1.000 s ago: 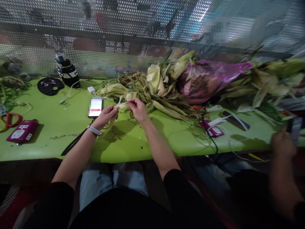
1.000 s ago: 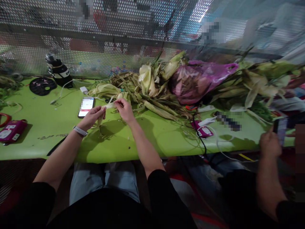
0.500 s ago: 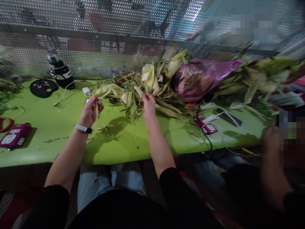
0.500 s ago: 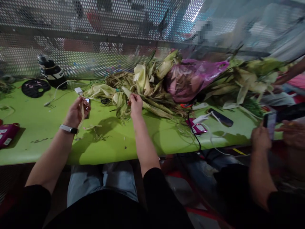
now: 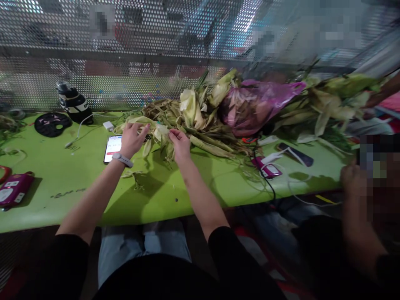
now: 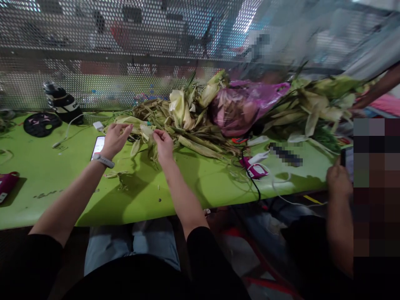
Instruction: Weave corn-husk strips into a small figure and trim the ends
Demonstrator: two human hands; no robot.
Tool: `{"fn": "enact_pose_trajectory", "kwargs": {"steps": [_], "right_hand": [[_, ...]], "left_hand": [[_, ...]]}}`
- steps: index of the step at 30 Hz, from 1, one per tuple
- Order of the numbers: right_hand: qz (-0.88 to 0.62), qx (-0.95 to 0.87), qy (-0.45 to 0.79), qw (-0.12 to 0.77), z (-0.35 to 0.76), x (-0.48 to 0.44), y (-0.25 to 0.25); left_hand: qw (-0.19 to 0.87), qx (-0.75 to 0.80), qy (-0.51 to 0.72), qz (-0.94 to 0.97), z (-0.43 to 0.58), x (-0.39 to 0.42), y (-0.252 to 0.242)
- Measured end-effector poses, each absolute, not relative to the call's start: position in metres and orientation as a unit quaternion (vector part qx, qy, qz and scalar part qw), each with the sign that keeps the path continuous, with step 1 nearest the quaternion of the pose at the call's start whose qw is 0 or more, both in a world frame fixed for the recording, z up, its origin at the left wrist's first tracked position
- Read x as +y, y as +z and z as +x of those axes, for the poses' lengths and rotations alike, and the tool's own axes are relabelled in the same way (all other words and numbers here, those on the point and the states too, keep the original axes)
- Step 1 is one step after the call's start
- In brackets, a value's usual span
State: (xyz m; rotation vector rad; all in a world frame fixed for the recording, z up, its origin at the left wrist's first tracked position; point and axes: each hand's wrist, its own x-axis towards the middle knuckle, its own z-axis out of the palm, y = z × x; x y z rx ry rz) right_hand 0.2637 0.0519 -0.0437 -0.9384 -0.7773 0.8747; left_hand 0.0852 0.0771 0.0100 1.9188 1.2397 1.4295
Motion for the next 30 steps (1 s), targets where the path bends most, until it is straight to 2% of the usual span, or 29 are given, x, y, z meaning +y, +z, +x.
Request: {"fn": "enact_pose_trajectory", "kwargs": {"steps": [2,5,9,13,19,25,30], "right_hand": [[-0.412,-0.363,0.418,0.724,0.255,0.048,-0.044],[-0.377,-0.384,0.457,0.708,0.240,0.040,-0.045],[-0.379,-0.450,0.473,0.657,0.228,0.029,-0.043],[-0.418,-0.503,0.462,0.598,0.226,0.024,-0.041],[-0.427,-0.492,0.478,0.589,0.221,0.026,-0.047],[-0.420,-0.493,0.507,0.569,0.216,0.021,-0.047],[-0.390,-0.557,0.527,0.510,0.213,0.016,-0.045]], "left_hand": [[0.222,0.442,0.508,0.705,0.090,0.064,0.005],[0.370,0.368,0.474,0.709,0.095,0.051,-0.004],[0.440,0.366,0.518,0.636,0.089,0.047,-0.014],[0.454,0.366,0.513,0.630,0.074,0.039,-0.016],[0.494,0.407,0.495,0.588,0.063,0.029,-0.022],[0.466,0.407,0.537,0.573,0.059,0.030,-0.030],[0.422,0.398,0.588,0.564,0.056,0.030,-0.031]]}}
